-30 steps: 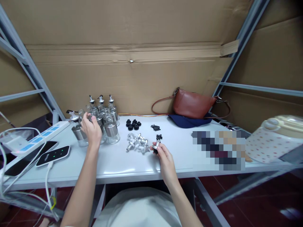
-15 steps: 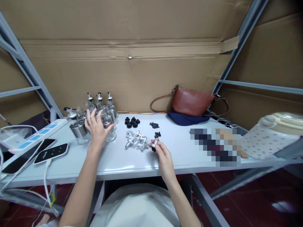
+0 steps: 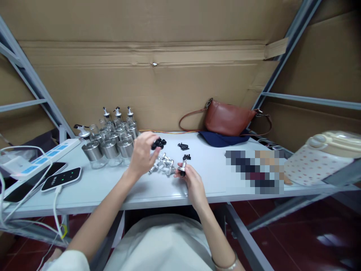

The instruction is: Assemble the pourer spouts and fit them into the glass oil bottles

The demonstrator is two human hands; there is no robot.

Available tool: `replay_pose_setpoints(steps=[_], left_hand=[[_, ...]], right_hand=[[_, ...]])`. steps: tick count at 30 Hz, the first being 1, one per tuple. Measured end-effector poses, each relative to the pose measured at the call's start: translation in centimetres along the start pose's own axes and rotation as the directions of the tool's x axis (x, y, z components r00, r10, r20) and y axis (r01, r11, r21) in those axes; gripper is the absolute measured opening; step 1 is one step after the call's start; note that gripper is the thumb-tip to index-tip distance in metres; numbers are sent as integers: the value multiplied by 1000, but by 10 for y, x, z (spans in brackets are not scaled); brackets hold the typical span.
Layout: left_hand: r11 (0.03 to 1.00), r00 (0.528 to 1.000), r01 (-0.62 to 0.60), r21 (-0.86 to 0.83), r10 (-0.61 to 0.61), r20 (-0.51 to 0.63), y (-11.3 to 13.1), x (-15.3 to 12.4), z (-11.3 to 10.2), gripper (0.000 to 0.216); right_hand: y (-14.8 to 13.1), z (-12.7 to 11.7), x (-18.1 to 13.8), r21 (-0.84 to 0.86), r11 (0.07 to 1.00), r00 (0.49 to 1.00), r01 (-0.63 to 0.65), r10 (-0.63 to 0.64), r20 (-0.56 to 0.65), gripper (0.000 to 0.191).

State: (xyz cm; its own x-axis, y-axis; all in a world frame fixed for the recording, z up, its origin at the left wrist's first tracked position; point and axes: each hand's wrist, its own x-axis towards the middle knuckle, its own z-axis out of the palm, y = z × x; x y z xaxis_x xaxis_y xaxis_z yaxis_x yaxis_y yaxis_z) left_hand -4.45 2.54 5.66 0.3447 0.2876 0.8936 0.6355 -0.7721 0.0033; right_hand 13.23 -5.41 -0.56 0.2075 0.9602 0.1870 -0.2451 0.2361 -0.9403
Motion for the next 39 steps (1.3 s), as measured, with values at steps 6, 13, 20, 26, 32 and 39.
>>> replay_pose_setpoints(steps=[6, 13, 20, 26, 32, 39], left_hand=[[888, 850, -404, -221, 454, 267, 15, 7, 38, 33], [880, 873, -419, -222, 458, 168, 26, -10, 49, 26], [921, 928, -350, -174, 366, 73, 36, -10, 37, 24], [908, 909, -354, -225, 390, 144, 39, -12, 39, 25], [899, 885, -379, -218, 421, 200, 43, -16, 37, 28], [904, 907, -300, -306, 369, 203, 50, -18, 36, 28]], right_hand=[[-4, -3, 17, -13, 1000, 997, 16, -15, 71, 30], [4, -11, 10, 73, 997, 998, -31, 27, 62, 35], [4, -12, 8, -11, 999, 999, 33, -32, 27, 42], [1, -11, 7, -109, 993, 999, 44, -43, 12, 44], [0, -10, 4, -188, 979, 990, 82, -102, -100, 45], [6, -15, 7, -248, 968, 988, 44, -80, -134, 48]])
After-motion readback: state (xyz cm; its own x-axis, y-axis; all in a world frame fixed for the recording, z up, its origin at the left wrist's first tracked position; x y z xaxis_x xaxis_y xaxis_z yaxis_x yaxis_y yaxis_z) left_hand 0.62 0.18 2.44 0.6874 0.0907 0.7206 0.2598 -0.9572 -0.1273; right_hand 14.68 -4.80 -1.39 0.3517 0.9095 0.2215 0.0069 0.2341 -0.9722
